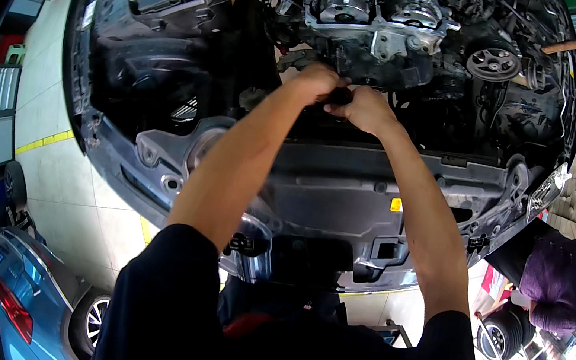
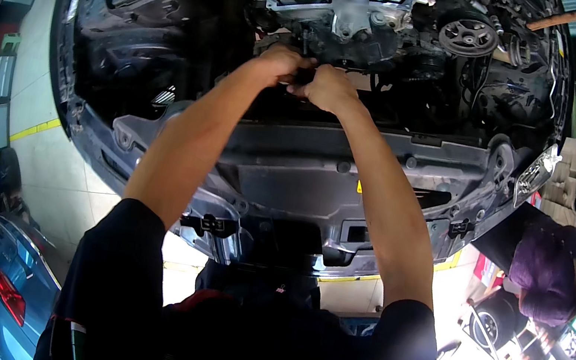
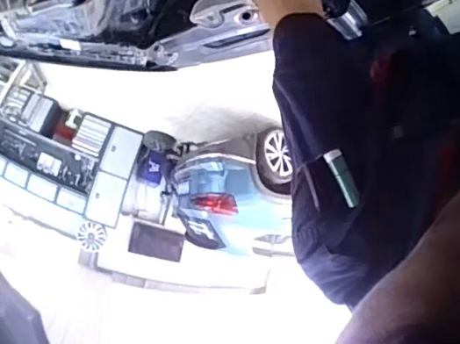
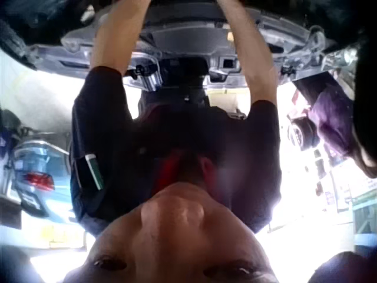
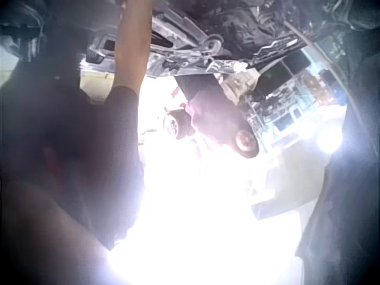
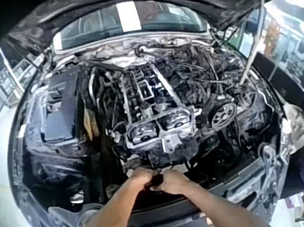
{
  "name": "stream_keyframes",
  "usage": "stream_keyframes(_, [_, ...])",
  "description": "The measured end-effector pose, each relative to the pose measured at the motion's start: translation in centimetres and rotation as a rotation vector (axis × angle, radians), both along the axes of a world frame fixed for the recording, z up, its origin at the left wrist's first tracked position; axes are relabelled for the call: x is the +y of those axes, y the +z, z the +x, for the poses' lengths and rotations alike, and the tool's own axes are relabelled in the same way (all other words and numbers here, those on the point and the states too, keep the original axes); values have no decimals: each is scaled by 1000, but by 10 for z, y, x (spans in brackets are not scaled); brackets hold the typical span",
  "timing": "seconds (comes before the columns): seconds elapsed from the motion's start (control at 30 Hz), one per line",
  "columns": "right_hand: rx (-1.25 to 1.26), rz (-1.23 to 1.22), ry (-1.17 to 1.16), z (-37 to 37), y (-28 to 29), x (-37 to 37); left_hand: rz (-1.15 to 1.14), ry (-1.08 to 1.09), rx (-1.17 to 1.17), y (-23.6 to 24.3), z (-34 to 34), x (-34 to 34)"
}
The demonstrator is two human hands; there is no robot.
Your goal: The person works under the hood of a car, using a wrench to tighten bolts on the engine. He repeatedly reaches into the engine bay, adjusts components, and places tools on the hood. The task involves mechanical repair actions focused on securing engine parts.
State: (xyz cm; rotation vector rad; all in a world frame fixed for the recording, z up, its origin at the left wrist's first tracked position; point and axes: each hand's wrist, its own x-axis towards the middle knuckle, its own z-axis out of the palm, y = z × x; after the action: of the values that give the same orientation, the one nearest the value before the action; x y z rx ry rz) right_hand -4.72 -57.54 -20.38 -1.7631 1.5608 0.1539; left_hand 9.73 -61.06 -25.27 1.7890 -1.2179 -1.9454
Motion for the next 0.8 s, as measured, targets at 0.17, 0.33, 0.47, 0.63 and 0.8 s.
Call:
stream_keyframes(0.17, [-37, 327, -243, -12, -53, -17, 3, 68, 58, -43, -26, -4])
stream_keyframes(0.33, [10, 222, -290, -14, -76, -21, -95, 95, -4, -47, -24, -9])
stream_keyframes(0.47, [-51, 271, -299, -8, -70, -26, -191, 57, -25, -54, -21, -12])
stream_keyframes(0.63, [-178, 379, -401, -8, -61, -17, -281, -26, -90, -62, -16, -10])
stream_keyframes(0.8, [-648, 625, -836, -16, -64, -12, 289, 195, 402, -68, -10, -12])
